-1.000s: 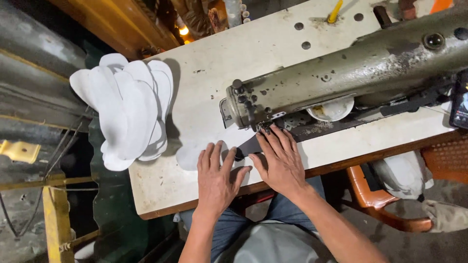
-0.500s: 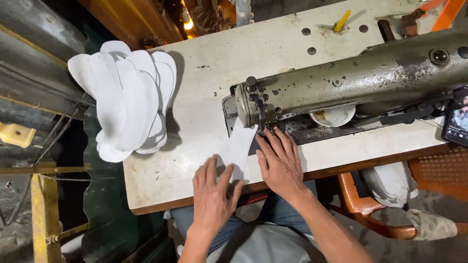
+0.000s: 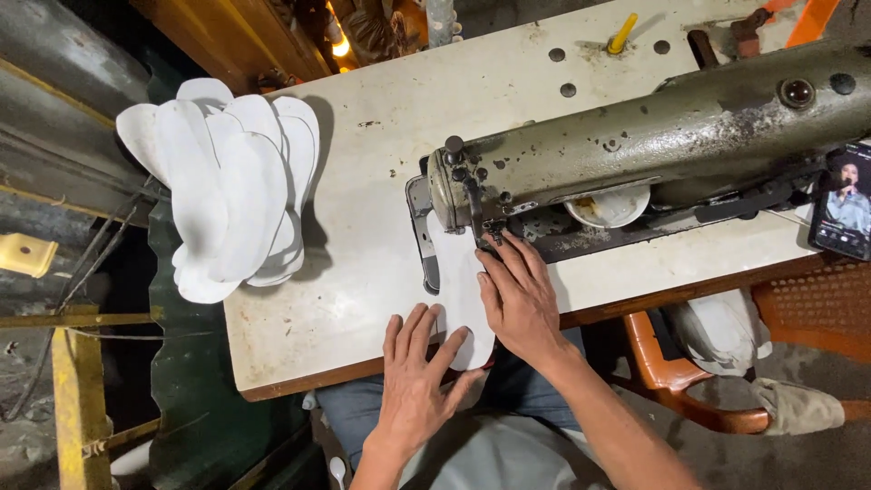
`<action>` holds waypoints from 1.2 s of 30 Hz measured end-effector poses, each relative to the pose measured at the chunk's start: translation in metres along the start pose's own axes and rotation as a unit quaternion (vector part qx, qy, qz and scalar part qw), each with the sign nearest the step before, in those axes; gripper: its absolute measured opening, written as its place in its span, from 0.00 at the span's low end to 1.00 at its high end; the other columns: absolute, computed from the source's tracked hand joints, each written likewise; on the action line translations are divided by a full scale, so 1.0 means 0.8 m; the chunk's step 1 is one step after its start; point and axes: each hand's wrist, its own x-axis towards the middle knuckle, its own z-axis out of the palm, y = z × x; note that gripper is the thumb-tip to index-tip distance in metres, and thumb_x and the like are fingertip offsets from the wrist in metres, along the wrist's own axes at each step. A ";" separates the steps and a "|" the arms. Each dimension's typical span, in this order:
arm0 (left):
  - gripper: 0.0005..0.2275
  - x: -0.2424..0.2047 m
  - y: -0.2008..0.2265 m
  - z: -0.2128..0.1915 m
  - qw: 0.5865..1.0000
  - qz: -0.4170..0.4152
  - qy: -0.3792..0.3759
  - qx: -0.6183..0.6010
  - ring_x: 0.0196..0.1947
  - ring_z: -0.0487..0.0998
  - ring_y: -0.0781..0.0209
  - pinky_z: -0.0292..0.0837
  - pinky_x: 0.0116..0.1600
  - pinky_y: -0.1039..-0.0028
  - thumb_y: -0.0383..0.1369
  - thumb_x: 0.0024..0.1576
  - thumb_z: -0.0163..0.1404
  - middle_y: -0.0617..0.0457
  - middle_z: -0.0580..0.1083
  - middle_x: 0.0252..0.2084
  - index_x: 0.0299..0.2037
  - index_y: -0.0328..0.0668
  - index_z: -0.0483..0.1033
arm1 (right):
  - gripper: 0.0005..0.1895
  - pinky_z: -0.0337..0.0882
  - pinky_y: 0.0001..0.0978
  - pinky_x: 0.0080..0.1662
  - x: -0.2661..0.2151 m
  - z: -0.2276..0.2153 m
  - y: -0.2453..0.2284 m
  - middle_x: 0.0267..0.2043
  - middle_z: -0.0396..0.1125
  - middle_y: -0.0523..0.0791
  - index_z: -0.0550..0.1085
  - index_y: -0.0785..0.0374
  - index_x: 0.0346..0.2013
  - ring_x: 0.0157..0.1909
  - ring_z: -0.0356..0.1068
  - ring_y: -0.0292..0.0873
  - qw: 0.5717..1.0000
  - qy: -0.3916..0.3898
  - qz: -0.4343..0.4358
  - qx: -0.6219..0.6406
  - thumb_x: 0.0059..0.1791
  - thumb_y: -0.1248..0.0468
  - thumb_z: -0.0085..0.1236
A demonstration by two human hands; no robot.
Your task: The person uses a sewing machine to stitch white shoe insoles. They guide the insoles under the needle, sew along the edges, and then remove them to place on a growing pile. A smartphone is visible on the table playing a video.
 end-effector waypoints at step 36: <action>0.31 -0.031 -0.163 0.107 0.983 0.013 -0.052 0.178 0.64 0.75 0.37 0.72 0.55 0.48 0.59 0.33 0.64 0.44 0.75 0.62 0.44 0.52 0.85 | 0.28 0.54 0.56 0.69 -0.370 -0.006 0.417 0.72 0.56 0.61 0.66 0.68 0.67 0.73 0.52 0.65 0.901 0.030 0.410 -0.140 0.57 0.53 0.44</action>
